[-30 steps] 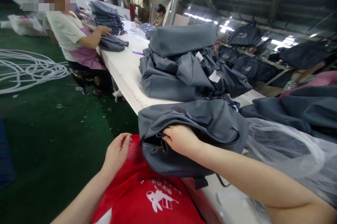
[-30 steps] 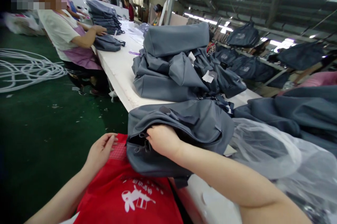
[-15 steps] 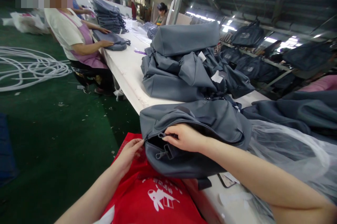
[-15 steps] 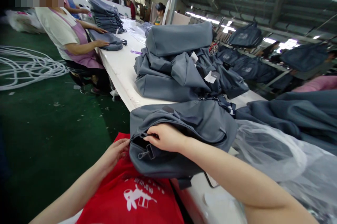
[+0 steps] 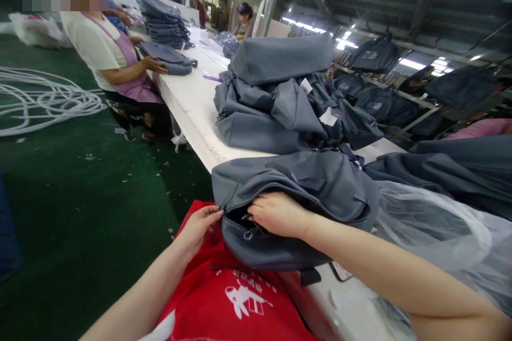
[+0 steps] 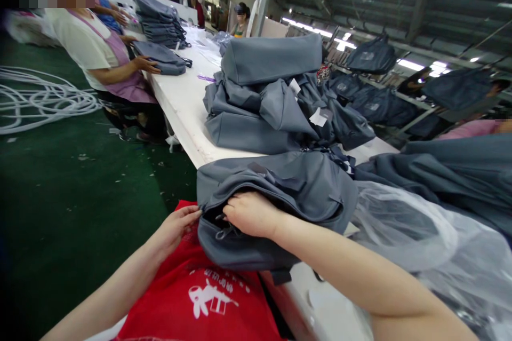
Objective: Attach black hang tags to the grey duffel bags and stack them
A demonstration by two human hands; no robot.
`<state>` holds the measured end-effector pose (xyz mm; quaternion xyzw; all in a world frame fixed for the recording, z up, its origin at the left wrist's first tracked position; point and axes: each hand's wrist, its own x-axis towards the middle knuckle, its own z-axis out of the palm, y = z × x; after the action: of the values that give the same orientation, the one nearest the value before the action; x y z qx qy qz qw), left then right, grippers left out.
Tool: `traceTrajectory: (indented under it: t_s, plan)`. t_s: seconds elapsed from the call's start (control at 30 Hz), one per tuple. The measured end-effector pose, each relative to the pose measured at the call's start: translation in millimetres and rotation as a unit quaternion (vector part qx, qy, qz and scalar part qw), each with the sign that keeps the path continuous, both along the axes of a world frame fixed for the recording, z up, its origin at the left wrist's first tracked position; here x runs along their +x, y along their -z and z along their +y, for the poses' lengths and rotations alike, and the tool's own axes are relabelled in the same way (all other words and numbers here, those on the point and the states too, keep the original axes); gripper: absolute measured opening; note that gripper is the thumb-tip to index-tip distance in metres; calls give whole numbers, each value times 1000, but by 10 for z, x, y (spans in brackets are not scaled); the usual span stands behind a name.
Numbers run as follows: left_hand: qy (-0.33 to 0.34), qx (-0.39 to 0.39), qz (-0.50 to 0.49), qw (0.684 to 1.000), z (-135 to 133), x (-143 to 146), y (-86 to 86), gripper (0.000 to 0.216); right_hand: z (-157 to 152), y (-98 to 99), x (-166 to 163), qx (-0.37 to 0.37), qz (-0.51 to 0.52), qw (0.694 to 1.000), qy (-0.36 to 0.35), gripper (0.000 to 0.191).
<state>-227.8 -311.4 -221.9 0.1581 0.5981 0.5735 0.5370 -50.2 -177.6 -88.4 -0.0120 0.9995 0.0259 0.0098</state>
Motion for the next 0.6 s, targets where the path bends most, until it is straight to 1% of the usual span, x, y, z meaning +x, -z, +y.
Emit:
traceTrajectory:
  t_s: [0.07, 0.1, 0.13, 0.2, 0.23, 0.3, 0.37, 0.43, 0.5, 0.57, 0.6]
  plan:
    - [6, 6, 21, 1000, -24, -2, -25, 43, -62, -54, -18, -50, 15, 999, -12, 24]
    - [2, 9, 34, 999, -40, 5, -41, 41, -99, -76, -35, -68, 24, 997, -7, 25]
    - [-6, 13, 60, 998, -56, 17, -59, 38, -139, -92, -61, -82, 29, 996, 8, 26]
    - [-24, 24, 163, 986, -94, 59, -98, 31, -225, -98, -140, -93, 25, 993, 63, 25]
    - [-30, 32, 231, 972, -112, 86, -119, 27, -267, -88, -193, -92, 17, 991, 97, 26]
    - [-33, 52, 359, 931, -144, 138, -156, 23, -337, -45, -320, -85, -4, 984, 159, 27]
    - [-32, 66, 434, 898, -167, 179, -177, 21, -382, 22, -456, -71, -26, 980, 186, 29]
    - [-32, 72, 473, 878, -181, 198, -176, 20, -396, 95, -576, -50, -61, 981, 179, 26]
    - [-27, 77, 493, 866, -188, 190, -159, 20, -378, 141, -659, -32, -99, 981, 162, 20]
    - [-18, 82, 499, 863, -186, 153, -145, 22, -332, 116, -685, -37, -140, 978, 148, 19]
    - [-15, 81, 502, 861, -182, 125, -143, 23, -300, 69, -672, -54, -150, 976, 149, 21]
